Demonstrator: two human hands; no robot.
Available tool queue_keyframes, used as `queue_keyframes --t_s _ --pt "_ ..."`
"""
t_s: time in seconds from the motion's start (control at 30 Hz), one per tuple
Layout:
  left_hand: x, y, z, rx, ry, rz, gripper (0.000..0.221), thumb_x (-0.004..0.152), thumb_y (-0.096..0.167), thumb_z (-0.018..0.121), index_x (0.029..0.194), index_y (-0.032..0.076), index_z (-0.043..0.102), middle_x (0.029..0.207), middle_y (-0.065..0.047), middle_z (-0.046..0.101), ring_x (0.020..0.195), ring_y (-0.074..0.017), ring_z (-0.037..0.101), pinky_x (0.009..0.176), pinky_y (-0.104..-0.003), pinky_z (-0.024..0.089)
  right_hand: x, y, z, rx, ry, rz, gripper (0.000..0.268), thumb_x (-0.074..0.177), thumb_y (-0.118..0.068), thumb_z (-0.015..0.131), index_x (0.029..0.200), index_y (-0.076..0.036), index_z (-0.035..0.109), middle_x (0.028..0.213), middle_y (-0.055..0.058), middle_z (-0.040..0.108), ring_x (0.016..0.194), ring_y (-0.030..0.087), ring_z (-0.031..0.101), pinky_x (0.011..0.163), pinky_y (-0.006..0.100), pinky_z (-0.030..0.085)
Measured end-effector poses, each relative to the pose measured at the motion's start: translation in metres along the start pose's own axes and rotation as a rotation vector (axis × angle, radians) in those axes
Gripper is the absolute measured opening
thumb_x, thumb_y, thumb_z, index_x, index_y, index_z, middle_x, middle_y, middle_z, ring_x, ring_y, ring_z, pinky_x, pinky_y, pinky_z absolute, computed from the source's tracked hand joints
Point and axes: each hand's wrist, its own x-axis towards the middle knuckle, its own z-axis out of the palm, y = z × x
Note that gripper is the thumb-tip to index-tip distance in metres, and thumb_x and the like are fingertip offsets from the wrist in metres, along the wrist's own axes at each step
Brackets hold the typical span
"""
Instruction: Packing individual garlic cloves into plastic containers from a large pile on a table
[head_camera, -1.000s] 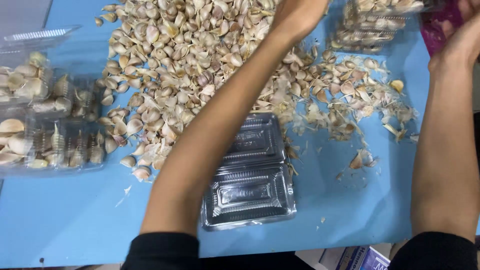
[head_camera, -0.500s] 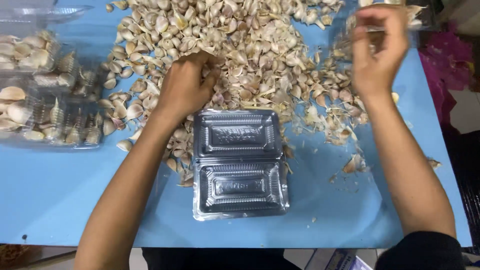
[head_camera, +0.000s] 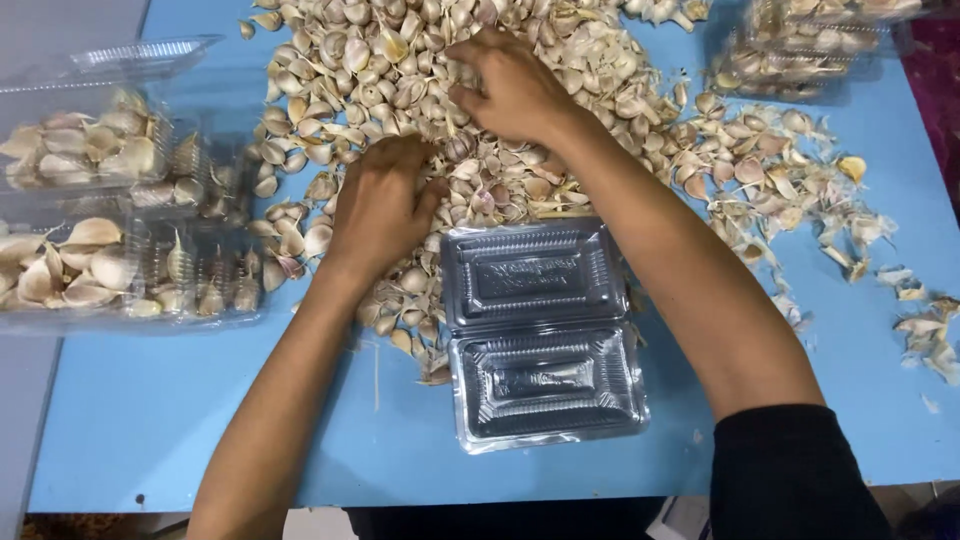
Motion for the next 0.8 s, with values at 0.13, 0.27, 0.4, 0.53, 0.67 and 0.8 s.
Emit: queue_keyframes --t_s 0.13,0.27,0.4,0.53,0.67,0.8 --pt "-0.003 -0.006 -0.008 -0.262 0.106 -0.012 0.030 0.099 0.003 0.060 0.128 -0.007 0.058 0.118 -0.025 0.067 0.107 -0.0401 0.064 0.091 -0.049 0.052 0.013 -0.003 0.018 -0.020 -0.005 -0.138 0.035 0.105 -0.020 0.063 0.135 -0.003 0.062 0.129 0.020 0.060 0.120 0.035 0.059 0.106 0.057 0.044" --pt "-0.003 -0.009 -0.021 -0.468 0.120 -0.224 0.037 0.094 0.011 0.054 0.130 0.006 0.054 0.129 -0.013 0.072 0.115 -0.0314 0.069 0.094 -0.043 0.052 0.005 -0.024 0.010 0.011 -0.140 -0.141 0.028 0.107 -0.025 0.058 0.122 -0.006 0.070 0.115 0.014 0.066 0.115 0.033 0.060 0.103 0.058 0.044" --pt "-0.008 -0.009 -0.020 -0.647 0.140 -0.295 0.037 0.094 0.005 0.052 0.131 0.005 0.053 0.131 -0.014 0.070 0.121 -0.0265 0.068 0.100 -0.037 0.055 -0.006 -0.043 0.000 -0.166 -0.299 -0.024 0.038 0.101 -0.024 0.065 0.137 -0.012 0.063 0.136 0.016 0.060 0.129 0.037 0.056 0.110 0.060 0.042" --pt "-0.014 -0.011 -0.015 -0.660 0.201 -0.281 0.032 0.096 0.005 0.055 0.127 0.006 0.054 0.129 -0.012 0.071 0.122 -0.0246 0.068 0.102 -0.036 0.054 -0.005 -0.040 0.002 -0.141 -0.269 -0.028 0.046 0.100 -0.024 0.067 0.143 -0.011 0.058 0.139 0.015 0.055 0.129 0.037 0.053 0.108 0.059 0.040" --pt "-0.014 -0.010 -0.018 -0.670 0.268 -0.230 0.032 0.094 0.001 0.053 0.125 0.004 0.055 0.124 -0.014 0.071 0.120 -0.0229 0.069 0.100 -0.032 0.054 0.002 -0.028 0.011 -0.174 -0.175 -0.089 0.045 0.100 -0.023 0.069 0.140 -0.006 0.060 0.128 0.015 0.059 0.120 0.036 0.059 0.099 0.055 0.047" --pt "-0.024 -0.006 -0.019 -0.665 0.274 -0.296 0.029 0.096 0.005 0.054 0.125 0.004 0.057 0.125 -0.014 0.072 0.122 -0.0254 0.069 0.102 -0.035 0.055 0.015 -0.027 0.019 -0.031 0.015 -0.011 0.035 0.098 -0.009 0.068 0.133 -0.004 0.063 0.126 0.018 0.063 0.113 0.035 0.066 0.098 0.050 0.056"
